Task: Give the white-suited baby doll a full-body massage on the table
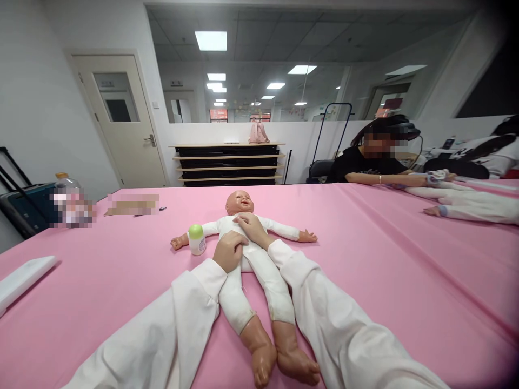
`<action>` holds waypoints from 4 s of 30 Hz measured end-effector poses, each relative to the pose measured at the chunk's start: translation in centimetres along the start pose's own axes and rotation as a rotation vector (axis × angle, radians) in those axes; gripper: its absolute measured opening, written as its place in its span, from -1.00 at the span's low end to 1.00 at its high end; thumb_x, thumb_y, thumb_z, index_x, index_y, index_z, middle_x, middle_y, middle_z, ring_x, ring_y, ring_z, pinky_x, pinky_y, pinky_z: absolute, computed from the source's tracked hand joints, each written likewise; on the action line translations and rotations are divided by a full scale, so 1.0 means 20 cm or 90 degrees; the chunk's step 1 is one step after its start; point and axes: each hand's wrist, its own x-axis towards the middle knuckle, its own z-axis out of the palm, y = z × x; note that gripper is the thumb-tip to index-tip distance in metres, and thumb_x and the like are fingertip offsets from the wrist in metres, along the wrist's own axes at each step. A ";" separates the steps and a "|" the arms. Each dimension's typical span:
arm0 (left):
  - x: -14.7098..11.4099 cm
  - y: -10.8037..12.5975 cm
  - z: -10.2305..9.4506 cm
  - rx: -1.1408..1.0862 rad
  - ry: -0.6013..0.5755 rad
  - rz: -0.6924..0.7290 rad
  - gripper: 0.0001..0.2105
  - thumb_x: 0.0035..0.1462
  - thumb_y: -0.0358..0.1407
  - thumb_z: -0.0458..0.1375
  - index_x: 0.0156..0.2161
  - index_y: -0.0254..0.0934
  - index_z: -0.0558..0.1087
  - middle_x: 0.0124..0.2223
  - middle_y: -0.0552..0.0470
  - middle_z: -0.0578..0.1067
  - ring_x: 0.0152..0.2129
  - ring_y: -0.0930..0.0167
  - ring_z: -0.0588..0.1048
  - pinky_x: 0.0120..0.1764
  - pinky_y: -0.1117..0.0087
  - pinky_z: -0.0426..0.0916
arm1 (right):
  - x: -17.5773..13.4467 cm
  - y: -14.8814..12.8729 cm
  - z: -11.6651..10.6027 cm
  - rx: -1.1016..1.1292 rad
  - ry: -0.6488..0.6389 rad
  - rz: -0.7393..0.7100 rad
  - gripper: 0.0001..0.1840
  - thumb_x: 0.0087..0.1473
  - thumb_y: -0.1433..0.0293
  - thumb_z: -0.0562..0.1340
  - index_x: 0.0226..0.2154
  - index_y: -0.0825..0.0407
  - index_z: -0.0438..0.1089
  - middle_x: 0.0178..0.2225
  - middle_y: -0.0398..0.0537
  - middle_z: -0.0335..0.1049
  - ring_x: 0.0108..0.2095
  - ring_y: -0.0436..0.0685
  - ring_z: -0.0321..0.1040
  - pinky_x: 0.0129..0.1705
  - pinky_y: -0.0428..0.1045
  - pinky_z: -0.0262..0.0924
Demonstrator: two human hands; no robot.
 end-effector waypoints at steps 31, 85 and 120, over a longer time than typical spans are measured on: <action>-0.01 0.03 0.01 -0.136 -0.081 0.163 -0.71 -0.09 -0.58 -0.10 -0.33 -0.33 0.40 -0.23 -0.01 0.52 -0.24 0.48 0.47 -0.16 0.41 0.38 | 0.00 -0.02 -0.01 -0.092 -0.255 -0.113 -0.52 -0.15 0.65 -0.03 -0.34 0.00 0.50 -0.16 -0.15 0.44 -0.01 0.05 0.27 0.11 0.03 0.06; -0.06 0.06 -0.01 0.008 -0.008 0.166 -0.77 0.09 -0.51 -0.07 -0.32 -0.31 0.43 -0.29 -0.01 0.50 -0.22 0.44 0.44 -0.14 0.35 0.37 | -0.01 0.09 -0.05 -0.053 -0.110 -0.113 -0.63 0.00 0.56 0.00 -0.25 0.10 0.46 -0.14 -0.05 0.43 -0.01 0.03 0.27 0.10 0.02 0.10; -0.06 0.03 0.00 -0.053 0.045 -0.148 -0.73 -0.04 -0.52 -0.09 -0.36 -0.28 0.44 -0.24 0.03 0.51 -0.21 0.42 0.43 -0.09 0.29 0.32 | -0.10 0.04 -0.08 -0.123 0.133 0.126 -0.65 -0.05 0.60 0.01 -0.37 0.08 0.46 -0.26 -0.06 0.47 -0.18 0.07 0.37 -0.02 0.01 0.21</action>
